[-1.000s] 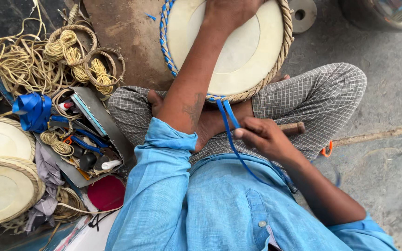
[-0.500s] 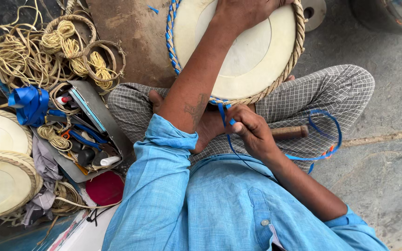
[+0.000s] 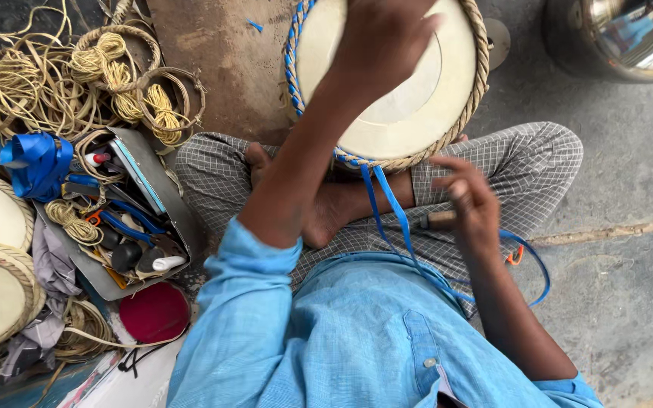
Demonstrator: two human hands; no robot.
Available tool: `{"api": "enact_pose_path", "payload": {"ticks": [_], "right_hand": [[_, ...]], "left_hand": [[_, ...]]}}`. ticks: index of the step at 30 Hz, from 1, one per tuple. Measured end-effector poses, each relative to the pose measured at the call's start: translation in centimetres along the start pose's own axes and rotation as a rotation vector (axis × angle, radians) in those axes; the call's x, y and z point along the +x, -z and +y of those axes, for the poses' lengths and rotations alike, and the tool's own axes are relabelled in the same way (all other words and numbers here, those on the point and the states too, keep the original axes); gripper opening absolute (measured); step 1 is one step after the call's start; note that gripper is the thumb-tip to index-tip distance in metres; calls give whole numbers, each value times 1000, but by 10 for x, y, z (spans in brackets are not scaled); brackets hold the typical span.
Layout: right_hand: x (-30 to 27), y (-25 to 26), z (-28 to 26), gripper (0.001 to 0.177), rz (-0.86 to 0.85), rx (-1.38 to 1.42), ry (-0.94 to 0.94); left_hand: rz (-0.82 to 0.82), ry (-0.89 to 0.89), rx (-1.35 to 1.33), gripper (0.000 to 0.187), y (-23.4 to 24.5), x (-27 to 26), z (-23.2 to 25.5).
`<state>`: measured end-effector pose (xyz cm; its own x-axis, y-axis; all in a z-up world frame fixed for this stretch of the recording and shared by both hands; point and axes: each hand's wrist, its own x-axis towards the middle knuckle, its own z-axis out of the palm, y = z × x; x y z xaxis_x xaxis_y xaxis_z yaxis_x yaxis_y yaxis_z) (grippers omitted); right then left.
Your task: The person is repairing a drum by hand using an awl to thread blue plastic lacing through the drumhead assembly.
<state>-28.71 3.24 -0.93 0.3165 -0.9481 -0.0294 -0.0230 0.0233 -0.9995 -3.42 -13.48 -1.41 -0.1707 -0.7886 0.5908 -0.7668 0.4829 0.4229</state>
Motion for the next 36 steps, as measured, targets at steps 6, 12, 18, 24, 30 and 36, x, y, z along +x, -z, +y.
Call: {"api": "enact_pose_path", "payload": {"ticks": [6, 12, 18, 24, 30, 36], "right_hand": [[65, 31, 54, 46, 291, 173, -381], [106, 7, 113, 58, 229, 124, -494], [113, -13, 82, 50, 14, -177, -333], [80, -21, 22, 40, 33, -418, -199], [29, -61, 6, 30, -367, -2, -479], [11, -64, -59, 31, -454, 238, -688]], "left_hand": [[-145, 2, -257, 41, 112, -114, 47], [8, -78, 12, 19, 92, -150, 49], [-34, 15, 38, 16, 102, -176, 26], [-35, 52, 21, 23, 109, -170, 33], [-108, 65, 21, 32, 115, -170, 34], [-8, 42, 14, 26, 102, -168, 35]]}}
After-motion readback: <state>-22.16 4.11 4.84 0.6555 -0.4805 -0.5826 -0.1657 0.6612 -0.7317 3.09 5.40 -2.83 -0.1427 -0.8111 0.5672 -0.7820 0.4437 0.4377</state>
